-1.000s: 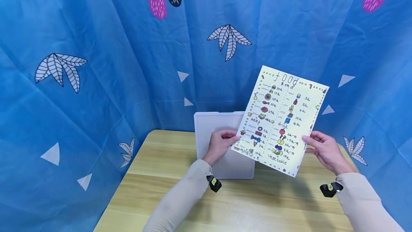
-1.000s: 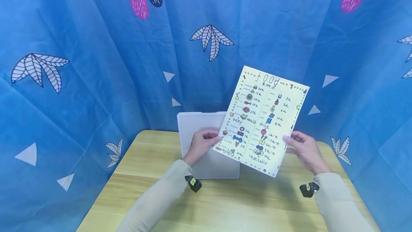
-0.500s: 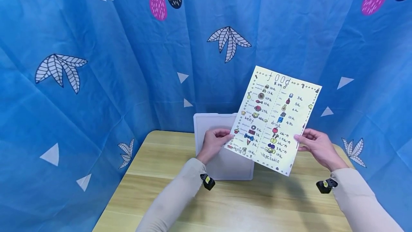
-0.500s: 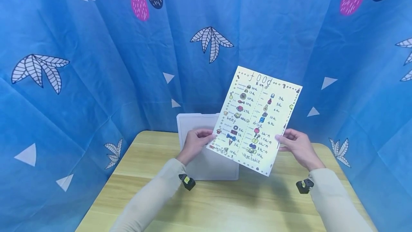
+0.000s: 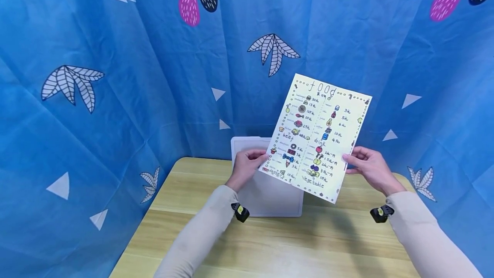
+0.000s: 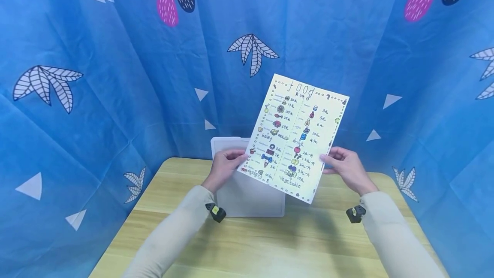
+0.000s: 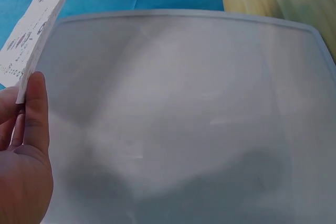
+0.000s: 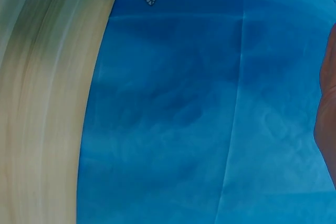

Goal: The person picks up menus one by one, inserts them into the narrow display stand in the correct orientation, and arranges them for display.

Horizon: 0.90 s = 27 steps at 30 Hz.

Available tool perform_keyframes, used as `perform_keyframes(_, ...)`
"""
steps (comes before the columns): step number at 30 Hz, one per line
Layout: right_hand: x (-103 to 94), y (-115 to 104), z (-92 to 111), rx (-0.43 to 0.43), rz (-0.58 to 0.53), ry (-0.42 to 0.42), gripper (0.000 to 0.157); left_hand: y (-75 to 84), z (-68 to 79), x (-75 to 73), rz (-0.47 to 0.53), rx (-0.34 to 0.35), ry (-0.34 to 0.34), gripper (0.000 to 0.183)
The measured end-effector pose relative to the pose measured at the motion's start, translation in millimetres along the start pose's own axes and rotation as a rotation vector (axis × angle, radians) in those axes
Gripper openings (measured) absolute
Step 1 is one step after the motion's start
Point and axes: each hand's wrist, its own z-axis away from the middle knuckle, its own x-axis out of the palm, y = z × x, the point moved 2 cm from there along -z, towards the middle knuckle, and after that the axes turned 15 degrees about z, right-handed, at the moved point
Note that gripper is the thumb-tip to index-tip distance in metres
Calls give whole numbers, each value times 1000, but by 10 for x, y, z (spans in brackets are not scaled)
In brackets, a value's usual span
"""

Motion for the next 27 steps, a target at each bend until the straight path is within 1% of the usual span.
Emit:
perform_keyframes(4,33,-30,-33,-12,10,-20,6,26,-22,-64,7,8,3,19)
perform_keyframes(8,69,-66,-63,-15,13,-35,6,60,-45,-131,-7,11,17,19)
perform_keyframes(17,147,-148,-125,5,26,-44,8,191,-75,-228,-18,50,58,19)
perform_keyframes(21,160,-162,-140,8,78,-37,14,237,-90,-259,-17,60,54,20)
perform_keyframes(23,168,-168,-149,10,118,-33,19,269,-96,-278,-17,55,46,20)
perform_keyframes(27,183,-193,-168,13,161,-31,28,340,-110,-321,-32,50,40,22)
